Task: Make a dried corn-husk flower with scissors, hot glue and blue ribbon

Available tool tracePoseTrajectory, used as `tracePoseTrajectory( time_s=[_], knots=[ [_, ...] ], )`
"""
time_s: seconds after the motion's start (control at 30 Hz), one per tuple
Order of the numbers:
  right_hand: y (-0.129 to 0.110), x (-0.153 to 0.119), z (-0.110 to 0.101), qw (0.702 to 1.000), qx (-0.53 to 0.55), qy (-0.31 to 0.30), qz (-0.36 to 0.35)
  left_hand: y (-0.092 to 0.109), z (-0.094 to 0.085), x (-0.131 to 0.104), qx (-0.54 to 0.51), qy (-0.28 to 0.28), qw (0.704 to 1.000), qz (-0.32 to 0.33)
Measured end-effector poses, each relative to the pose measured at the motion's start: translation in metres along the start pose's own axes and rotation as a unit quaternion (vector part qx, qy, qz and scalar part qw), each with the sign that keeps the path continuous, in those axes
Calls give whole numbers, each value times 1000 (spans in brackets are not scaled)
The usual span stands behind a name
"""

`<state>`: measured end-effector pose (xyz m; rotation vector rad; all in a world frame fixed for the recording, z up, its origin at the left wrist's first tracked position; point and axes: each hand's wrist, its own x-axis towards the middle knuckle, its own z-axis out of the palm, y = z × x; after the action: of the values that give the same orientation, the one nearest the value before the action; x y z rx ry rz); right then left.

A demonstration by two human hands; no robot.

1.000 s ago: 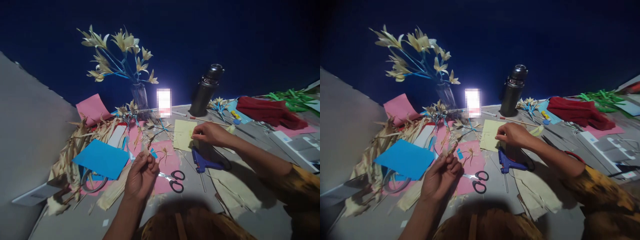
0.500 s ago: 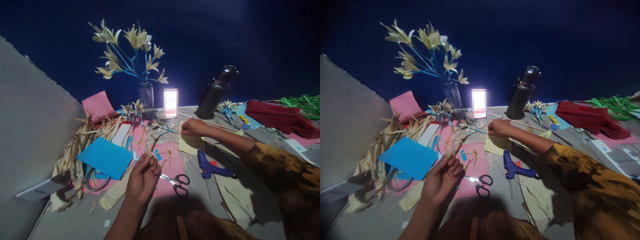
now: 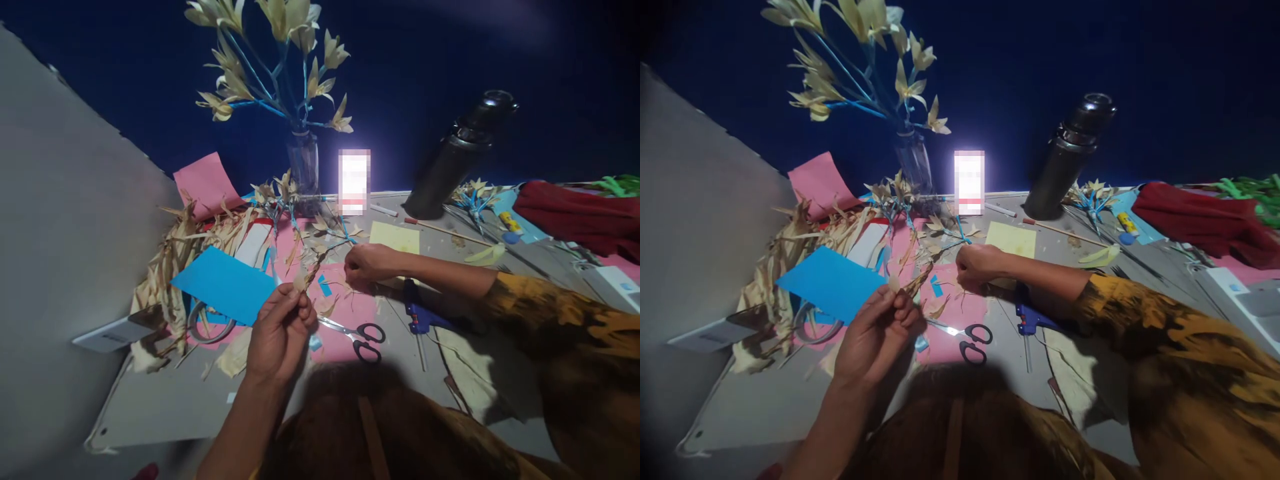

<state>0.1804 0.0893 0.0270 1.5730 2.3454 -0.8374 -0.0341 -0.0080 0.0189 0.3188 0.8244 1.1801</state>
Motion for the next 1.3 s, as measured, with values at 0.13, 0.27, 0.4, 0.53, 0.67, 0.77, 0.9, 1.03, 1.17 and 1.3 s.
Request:
tracePoseTrajectory(
  time_s=[0.13,0.27,0.4,0.53,0.67,0.77,0.9,1.03,1.17,1.3],
  knots=[
    [14,-11,-9,996,81,22,-27,5,-9,-1,15,18,1000,4],
    [24,-24,-9,972,221,70,-20,5,-12,-1,58,39,998,-6],
    [18,-42,1,935,341,98,10,-2,-11,1,103,53,993,-6],
    [1,-70,12,907,396,142,16,-9,-9,5,160,44,986,-5],
    [-16,-98,26,898,384,214,11,-12,-10,5,217,41,975,9],
    [-20,-114,44,888,385,252,25,-14,-11,5,236,46,971,14],
    [-18,-122,69,876,394,273,58,-17,-14,4,224,28,974,21],
    [-14,-121,77,895,314,313,51,-21,-16,5,214,7,977,22],
    [-14,-114,79,908,195,370,33,-25,-14,6,244,13,969,21],
    [-17,-101,91,906,81,416,11,-27,-9,6,298,16,954,17]
  ],
)
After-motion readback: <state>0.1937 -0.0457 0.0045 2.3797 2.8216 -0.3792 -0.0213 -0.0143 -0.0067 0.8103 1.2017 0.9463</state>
